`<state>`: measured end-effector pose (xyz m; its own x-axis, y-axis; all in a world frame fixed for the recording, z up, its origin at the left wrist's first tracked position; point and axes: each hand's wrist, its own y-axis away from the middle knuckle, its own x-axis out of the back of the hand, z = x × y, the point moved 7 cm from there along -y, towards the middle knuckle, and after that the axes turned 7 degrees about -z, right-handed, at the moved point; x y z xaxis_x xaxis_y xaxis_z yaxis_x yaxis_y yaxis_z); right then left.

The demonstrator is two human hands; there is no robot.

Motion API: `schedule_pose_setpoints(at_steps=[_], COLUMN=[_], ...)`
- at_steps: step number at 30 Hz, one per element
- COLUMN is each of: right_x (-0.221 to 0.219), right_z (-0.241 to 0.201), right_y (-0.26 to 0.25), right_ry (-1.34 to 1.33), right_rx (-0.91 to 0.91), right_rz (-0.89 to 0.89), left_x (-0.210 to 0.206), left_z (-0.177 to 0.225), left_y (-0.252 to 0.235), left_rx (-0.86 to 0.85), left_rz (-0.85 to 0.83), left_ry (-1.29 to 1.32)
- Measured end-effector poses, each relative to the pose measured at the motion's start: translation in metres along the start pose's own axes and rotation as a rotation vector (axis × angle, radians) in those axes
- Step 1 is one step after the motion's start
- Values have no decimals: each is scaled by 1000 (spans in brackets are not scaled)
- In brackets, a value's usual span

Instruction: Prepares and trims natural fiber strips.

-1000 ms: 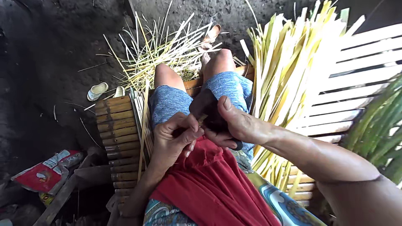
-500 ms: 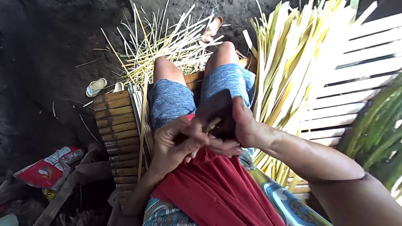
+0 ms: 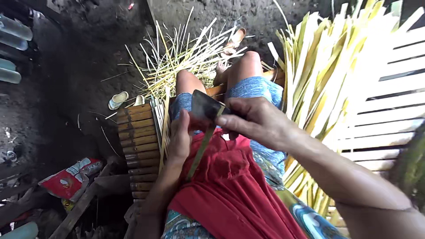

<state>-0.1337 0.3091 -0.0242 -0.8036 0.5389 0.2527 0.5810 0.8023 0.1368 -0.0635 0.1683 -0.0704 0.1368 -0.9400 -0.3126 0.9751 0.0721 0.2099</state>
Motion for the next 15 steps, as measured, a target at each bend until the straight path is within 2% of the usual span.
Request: schedule_pose_setpoints(at_steps=[1, 2, 4, 7, 9, 11, 14, 15], right_x=[-2, -5, -7, -9, -9, -12, -29, -35], right_z=[-1, -2, -10, -9, -3, 3, -2, -3], right_y=[1, 2, 4, 5, 4, 4, 11, 12], right_ry=[79, 138, 224, 277, 278, 319, 440, 479], right_rx=[37, 87, 192, 219, 198, 172, 255, 305], right_rz=[79, 145, 237, 265, 226, 171, 162, 179], left_x=[-7, -17, -38, -55, -60, -54, -30, -28], left_z=[2, 5, 9, 5, -3, -12, -25, -25], left_y=[-13, -25, -45, -54, -52, -47, -50, -52], left_rx=[-3, -38, -139, -102, -52, -73, -89, -57], left_rz=[53, 37, -127, -169, -139, -76, 138, 153], left_ry=[71, 171, 402, 736, 913, 1008, 993, 957])
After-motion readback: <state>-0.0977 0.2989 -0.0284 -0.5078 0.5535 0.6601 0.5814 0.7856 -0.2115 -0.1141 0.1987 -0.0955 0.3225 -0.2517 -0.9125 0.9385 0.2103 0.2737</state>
